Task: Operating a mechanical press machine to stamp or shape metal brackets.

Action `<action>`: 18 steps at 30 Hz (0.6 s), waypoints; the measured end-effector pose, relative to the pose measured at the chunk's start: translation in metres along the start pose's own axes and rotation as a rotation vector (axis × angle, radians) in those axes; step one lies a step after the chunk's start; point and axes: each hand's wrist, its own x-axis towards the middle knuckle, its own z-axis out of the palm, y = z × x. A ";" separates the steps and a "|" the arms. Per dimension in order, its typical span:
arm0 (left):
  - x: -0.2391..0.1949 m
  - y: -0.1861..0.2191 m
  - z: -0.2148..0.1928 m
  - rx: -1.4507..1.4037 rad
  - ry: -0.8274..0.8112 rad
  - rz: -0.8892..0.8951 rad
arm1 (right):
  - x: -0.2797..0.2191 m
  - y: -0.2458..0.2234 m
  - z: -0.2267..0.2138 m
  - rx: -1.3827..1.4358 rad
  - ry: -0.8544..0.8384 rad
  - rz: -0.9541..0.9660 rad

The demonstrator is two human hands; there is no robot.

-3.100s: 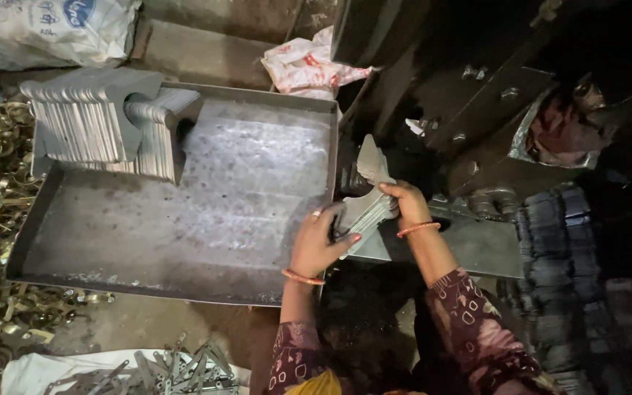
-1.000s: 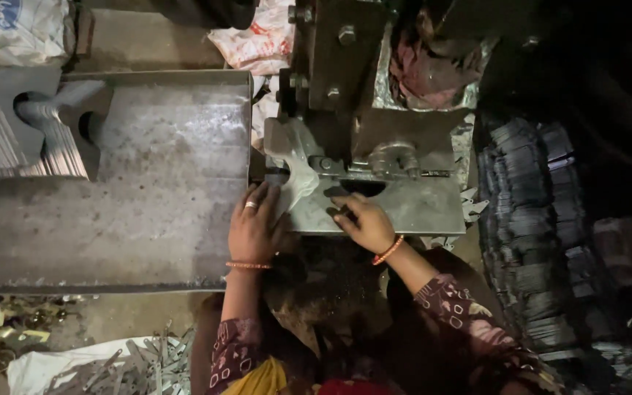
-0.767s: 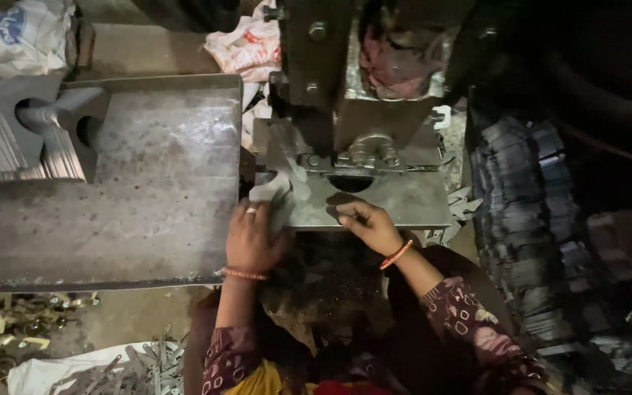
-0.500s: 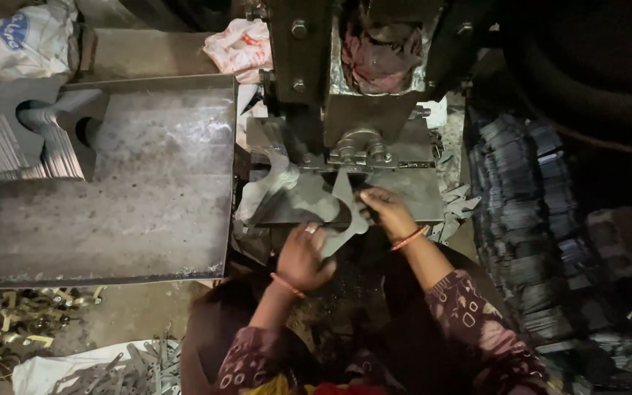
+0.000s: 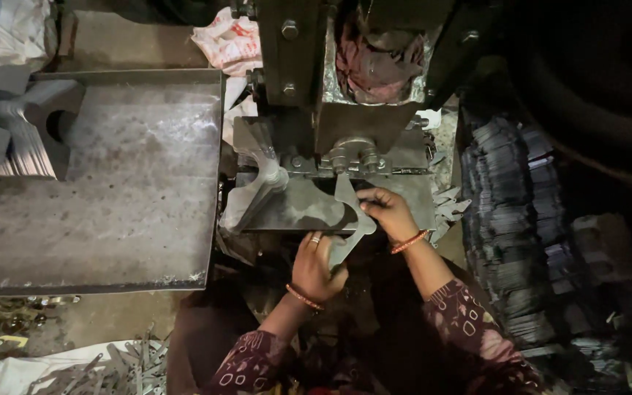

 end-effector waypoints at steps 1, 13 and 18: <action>-0.001 -0.003 0.004 -0.001 0.000 -0.005 | 0.000 -0.001 -0.001 -0.001 -0.002 0.004; 0.002 -0.042 0.037 -0.053 0.018 -0.087 | 0.018 -0.008 0.003 -0.290 0.132 -0.129; 0.006 -0.043 0.043 -0.110 0.109 0.025 | 0.034 0.010 -0.018 -0.377 0.293 -0.229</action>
